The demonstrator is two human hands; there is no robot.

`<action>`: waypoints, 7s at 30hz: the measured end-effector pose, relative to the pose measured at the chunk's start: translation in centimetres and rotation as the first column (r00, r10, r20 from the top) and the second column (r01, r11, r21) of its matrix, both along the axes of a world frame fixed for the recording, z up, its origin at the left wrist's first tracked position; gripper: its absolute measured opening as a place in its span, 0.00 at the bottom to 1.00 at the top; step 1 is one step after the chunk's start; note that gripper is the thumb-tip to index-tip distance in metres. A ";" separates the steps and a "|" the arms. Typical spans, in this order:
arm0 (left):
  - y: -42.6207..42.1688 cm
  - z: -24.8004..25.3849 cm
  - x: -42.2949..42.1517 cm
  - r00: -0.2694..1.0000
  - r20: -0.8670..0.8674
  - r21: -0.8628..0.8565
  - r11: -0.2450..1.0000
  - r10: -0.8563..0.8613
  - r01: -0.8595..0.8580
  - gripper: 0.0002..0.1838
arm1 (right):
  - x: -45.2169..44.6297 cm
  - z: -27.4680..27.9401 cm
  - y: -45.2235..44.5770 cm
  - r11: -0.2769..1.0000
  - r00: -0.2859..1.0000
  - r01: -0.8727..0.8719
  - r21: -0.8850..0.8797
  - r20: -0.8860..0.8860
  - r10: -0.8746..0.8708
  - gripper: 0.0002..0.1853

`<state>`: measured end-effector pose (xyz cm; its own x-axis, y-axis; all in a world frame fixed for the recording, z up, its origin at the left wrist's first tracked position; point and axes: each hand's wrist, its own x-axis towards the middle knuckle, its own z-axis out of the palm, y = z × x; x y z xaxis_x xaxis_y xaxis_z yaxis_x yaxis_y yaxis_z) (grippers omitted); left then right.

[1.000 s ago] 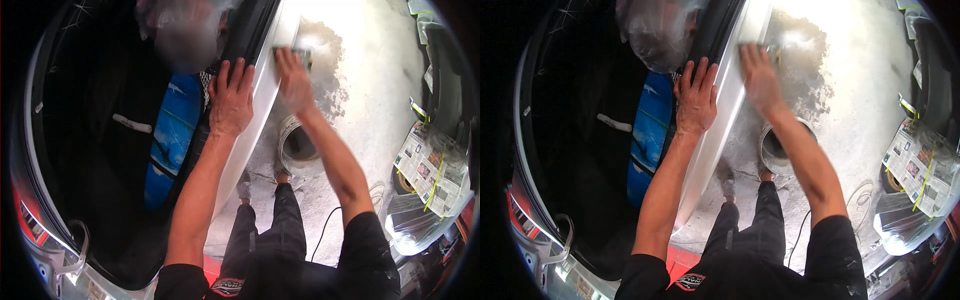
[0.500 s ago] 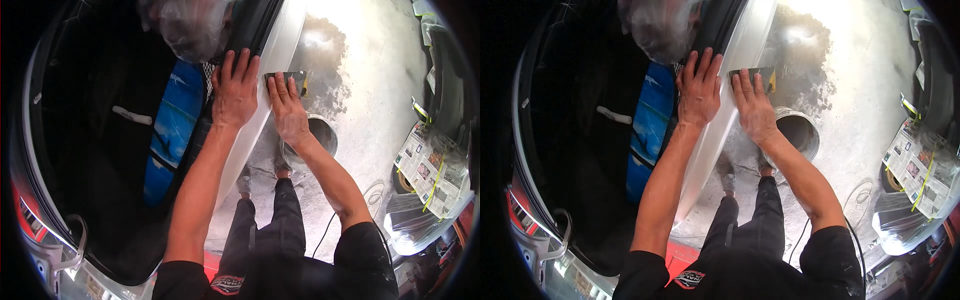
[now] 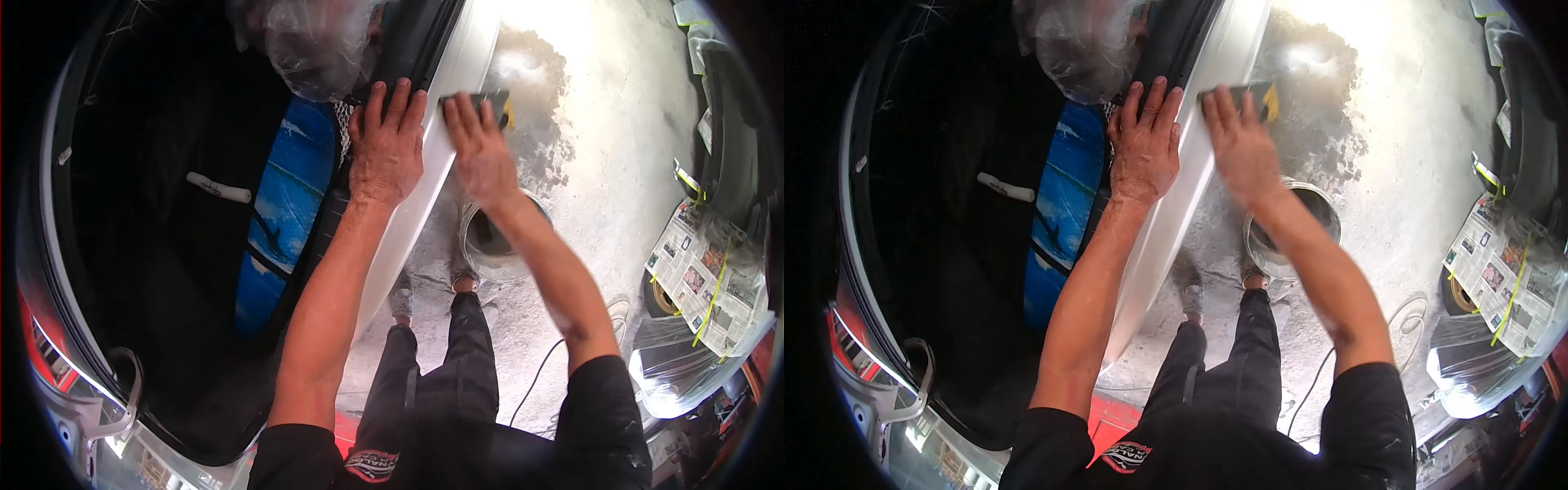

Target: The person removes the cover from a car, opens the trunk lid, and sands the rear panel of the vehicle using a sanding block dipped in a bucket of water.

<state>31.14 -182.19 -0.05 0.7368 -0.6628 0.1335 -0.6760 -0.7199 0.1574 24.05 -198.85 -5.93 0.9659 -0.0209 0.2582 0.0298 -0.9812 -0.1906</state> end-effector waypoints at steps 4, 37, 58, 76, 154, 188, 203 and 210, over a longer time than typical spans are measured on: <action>0.3 0.0 0.0 1.000 -0.028 0.004 1.000 0.011 -0.011 0.29 | 10.7 -1.2 -9.0 0.998 0.985 0.049 0.035 0.165 -0.055 0.29; 0.1 1.0 0.0 0.994 -0.110 0.003 1.000 0.014 -0.014 0.31 | 21.2 2.9 -16.8 0.987 0.980 0.159 0.008 -0.125 -0.157 0.24; -0.2 1.1 0.7 0.996 -0.085 0.014 1.000 0.018 -0.016 0.31 | 25.1 -0.7 -22.8 0.942 0.975 -0.060 -0.330 0.184 0.126 0.28; -0.2 1.1 0.4 0.993 -0.111 0.042 0.999 0.030 -0.026 0.30 | 18.4 -1.3 -18.0 0.990 0.993 0.065 -0.129 0.101 -0.052 0.30; -0.1 0.8 0.4 0.997 -0.075 0.033 0.999 0.013 -0.010 0.29 | 17.4 -1.1 -15.5 0.987 0.991 0.059 0.149 0.114 -0.077 0.30; -0.3 1.0 0.4 0.998 -0.062 0.072 0.997 0.009 -0.005 0.26 | 17.5 -1.4 -16.3 0.994 0.995 0.097 0.053 0.022 -0.099 0.33; -0.2 0.6 0.3 0.998 -0.053 0.015 0.999 0.035 -0.034 0.31 | 9.4 1.9 -8.2 0.973 0.999 0.019 -0.232 0.039 -0.010 0.28; -0.2 0.5 0.1 0.998 -0.056 -0.021 0.999 0.036 -0.038 0.30 | 14.8 0.7 -13.1 0.995 1.000 0.009 -0.100 0.013 -0.007 0.33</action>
<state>31.21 -182.35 0.41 0.7674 -0.6323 0.1057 -0.6388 -0.7402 0.2097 38.83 -211.98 -5.20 0.9623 -0.0018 0.2720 0.0237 -0.9956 -0.0908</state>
